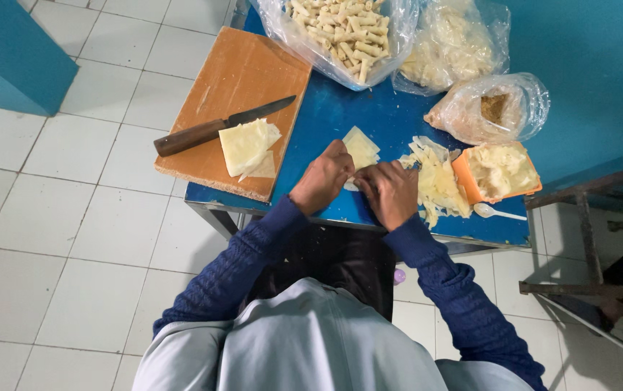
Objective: The person sits at a blue table and uses a spoon to scoop brown powder from a plastic bag onto thin translucent sheets. They fold each sheet over the powder and press the folded packets flat, setting finished pieces aside.
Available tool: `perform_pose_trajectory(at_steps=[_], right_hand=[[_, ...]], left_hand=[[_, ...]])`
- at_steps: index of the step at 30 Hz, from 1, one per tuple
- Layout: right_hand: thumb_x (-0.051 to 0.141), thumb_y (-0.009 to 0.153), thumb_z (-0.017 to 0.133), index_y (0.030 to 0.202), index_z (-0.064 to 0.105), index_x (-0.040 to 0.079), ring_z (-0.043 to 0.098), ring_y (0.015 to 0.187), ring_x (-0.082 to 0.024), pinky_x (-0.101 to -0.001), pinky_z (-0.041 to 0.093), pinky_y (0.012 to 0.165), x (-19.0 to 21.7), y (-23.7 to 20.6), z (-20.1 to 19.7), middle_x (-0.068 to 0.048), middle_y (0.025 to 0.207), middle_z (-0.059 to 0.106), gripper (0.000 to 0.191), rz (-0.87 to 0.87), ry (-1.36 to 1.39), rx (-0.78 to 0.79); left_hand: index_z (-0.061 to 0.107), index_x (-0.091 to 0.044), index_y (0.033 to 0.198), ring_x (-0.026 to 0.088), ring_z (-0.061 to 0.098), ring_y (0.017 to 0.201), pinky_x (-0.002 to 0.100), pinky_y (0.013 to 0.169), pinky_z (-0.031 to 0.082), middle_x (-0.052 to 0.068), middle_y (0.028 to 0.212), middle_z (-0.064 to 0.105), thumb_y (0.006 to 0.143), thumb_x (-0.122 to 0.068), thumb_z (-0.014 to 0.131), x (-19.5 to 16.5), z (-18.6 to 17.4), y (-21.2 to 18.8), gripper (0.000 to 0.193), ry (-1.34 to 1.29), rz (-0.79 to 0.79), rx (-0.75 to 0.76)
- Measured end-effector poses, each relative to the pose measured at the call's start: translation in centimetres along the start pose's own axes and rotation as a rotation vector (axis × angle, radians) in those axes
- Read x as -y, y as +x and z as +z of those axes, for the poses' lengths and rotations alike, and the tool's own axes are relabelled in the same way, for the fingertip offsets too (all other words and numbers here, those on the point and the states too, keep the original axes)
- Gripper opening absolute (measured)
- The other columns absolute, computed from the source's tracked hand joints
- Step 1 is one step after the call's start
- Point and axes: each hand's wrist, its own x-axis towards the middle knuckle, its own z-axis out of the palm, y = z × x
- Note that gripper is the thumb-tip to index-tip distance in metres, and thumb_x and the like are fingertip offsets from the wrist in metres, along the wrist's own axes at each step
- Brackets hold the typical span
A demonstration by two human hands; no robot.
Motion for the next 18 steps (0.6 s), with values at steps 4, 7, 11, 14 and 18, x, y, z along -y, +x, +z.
perform_pose_trajectory(at_steps=[4, 7, 11, 14, 18], right_hand=[[0.026, 0.088, 0.078, 0.09, 0.077, 0.017, 0.056, 0.088, -0.027, -0.0411, 0.039, 0.075, -0.4, 0.0, 0.7, -0.001, 0.088, 0.064, 0.009, 0.001, -0.087, -0.067], [0.025, 0.091, 0.077, 0.096, 0.078, 0.016, 0.055, 0.092, -0.026, -0.0413, 0.04, 0.078, -0.5, -0.2, 0.9, -0.001, 0.09, 0.063, 0.01, 0.015, -0.018, -0.057], [0.028, 0.091, 0.079, 0.098, 0.075, 0.015, 0.056, 0.091, -0.023, -0.0426, 0.039, 0.078, -0.3, -0.4, 1.2, 0.0, 0.09, 0.065, 0.015, -0.017, -0.035, -0.059], [0.029, 0.092, 0.08, 0.094, 0.073, 0.016, 0.056, 0.094, -0.022, -0.0434, 0.039, 0.079, -0.1, -0.3, 1.4, 0.002, 0.092, 0.066, 0.015, -0.021, -0.118, -0.084], [0.019, 0.093, 0.073, 0.105, 0.076, 0.018, 0.052, 0.105, -0.022, -0.0436, 0.04, 0.09, 0.3, -0.8, 1.4, 0.002, 0.112, 0.063, 0.013, -0.074, -0.278, -0.12]], left_hand=[[0.061, 0.001, 0.091, 0.04, 0.062, 0.093, 0.046, 0.076, 0.051, 0.018, 0.107, 0.052, 0.083, 0.001, 0.069, -0.8, 0.0, -0.5, 0.011, 0.025, -0.025, 0.02], [0.058, 0.003, 0.091, 0.04, 0.06, 0.095, 0.046, 0.078, 0.05, 0.019, 0.107, 0.05, 0.09, 0.0, 0.066, -0.6, 0.5, -0.4, 0.009, 0.041, -0.025, -0.007], [0.055, 0.005, 0.088, 0.042, 0.058, 0.095, 0.047, 0.079, 0.048, 0.021, 0.105, 0.047, 0.093, 0.001, 0.062, 0.3, 0.8, -0.3, 0.01, 0.037, -0.04, -0.003], [0.055, 0.004, 0.091, 0.043, 0.057, 0.096, 0.047, 0.081, 0.048, 0.021, 0.106, 0.048, 0.093, 0.002, 0.063, 0.4, 0.9, -0.3, 0.008, 0.079, 0.016, -0.058], [0.055, 0.003, 0.104, 0.04, 0.057, 0.097, 0.046, 0.082, 0.049, 0.021, 0.112, 0.048, 0.088, -0.001, 0.07, -0.4, 0.6, -0.9, 0.023, 0.122, -0.05, -0.098]])
